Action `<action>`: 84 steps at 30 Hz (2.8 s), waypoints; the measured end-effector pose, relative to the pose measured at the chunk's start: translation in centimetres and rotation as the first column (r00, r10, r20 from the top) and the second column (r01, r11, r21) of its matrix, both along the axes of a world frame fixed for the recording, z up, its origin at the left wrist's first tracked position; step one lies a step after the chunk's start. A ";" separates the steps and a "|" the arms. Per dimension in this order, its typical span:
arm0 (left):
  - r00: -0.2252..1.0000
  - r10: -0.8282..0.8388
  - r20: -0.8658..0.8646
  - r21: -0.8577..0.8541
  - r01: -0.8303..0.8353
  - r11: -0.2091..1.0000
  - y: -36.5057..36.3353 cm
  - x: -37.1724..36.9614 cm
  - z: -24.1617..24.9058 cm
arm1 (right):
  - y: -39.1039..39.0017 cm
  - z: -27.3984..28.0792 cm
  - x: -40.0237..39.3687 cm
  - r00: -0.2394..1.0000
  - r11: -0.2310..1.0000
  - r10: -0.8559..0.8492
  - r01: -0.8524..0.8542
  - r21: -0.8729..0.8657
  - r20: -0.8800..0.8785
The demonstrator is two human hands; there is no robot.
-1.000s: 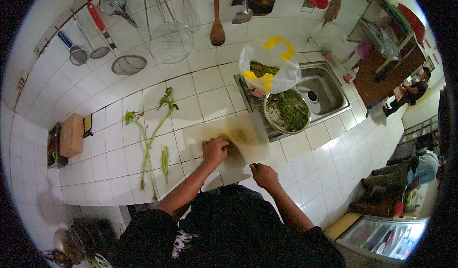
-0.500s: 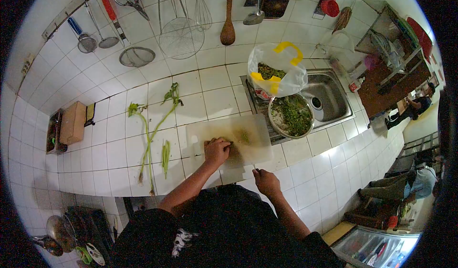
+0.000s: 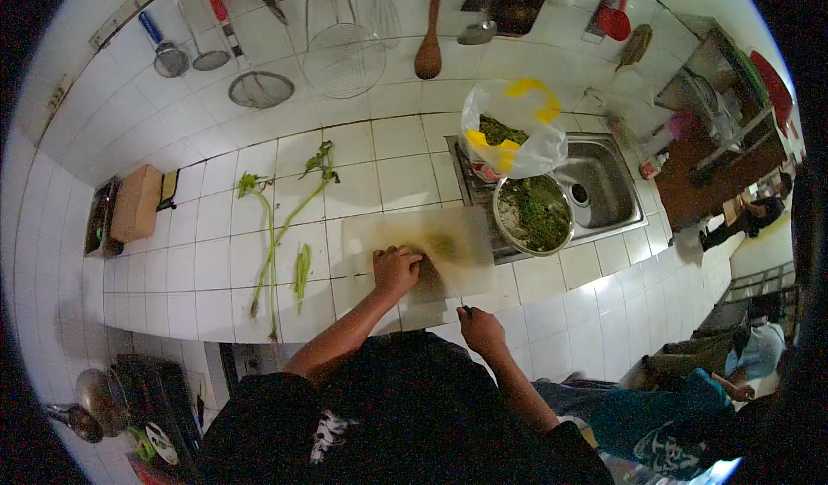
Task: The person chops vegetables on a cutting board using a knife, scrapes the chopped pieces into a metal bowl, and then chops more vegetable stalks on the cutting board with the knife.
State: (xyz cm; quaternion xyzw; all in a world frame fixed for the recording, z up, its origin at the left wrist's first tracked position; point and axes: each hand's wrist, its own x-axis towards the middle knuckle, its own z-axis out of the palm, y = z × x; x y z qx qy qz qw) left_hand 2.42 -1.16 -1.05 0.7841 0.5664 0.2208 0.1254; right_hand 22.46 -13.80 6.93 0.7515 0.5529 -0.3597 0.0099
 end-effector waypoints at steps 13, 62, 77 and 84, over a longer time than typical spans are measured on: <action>0.992 0.086 0.097 -0.046 -0.082 0.996 -0.2 -0.1 0.0 | -0.3 0.8 1.2 0.955 0.940 0.242 -0.275 0.204 0.173; 0.946 0.177 0.270 -0.179 -0.131 0.975 0.4 -0.1 -2.3 | 1.2 1.3 2.4 0.989 0.985 0.146 -0.146 0.090 0.012; 0.990 0.065 0.127 -0.038 -0.061 0.997 -1.5 -1.4 -0.6 | 1.2 -1.4 -0.1 0.981 0.969 0.192 -0.193 0.152 0.025; 0.967 0.124 0.221 -0.145 -0.093 0.985 -1.1 -1.4 -0.5 | 0.7 0.0 1.4 0.978 0.961 0.206 -0.210 0.182 0.042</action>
